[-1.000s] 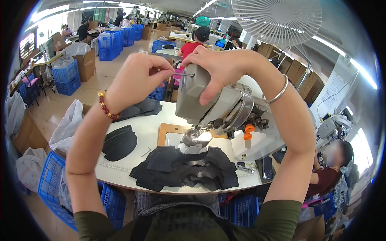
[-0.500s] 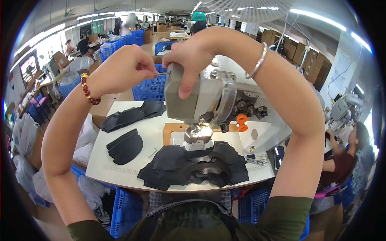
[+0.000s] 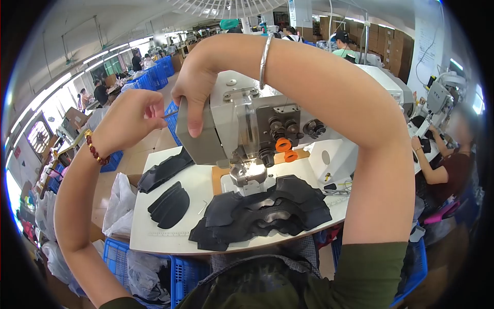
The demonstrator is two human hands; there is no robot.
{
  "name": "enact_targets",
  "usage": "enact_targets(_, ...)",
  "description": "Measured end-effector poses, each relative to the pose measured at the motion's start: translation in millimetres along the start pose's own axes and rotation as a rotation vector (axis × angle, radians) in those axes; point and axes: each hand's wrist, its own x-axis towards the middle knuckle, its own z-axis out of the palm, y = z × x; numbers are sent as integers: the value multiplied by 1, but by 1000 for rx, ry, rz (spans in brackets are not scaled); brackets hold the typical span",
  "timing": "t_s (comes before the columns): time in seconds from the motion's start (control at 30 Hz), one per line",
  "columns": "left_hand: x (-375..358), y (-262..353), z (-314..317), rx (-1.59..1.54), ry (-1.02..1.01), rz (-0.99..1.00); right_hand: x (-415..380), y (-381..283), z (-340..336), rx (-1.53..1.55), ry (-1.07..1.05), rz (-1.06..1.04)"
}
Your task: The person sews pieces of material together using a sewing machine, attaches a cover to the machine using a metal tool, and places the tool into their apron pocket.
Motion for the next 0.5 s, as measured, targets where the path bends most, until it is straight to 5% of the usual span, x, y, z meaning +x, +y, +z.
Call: enact_targets(0.5,5,0,-11,-68,-119,20,14,12,4,62,-1,7)
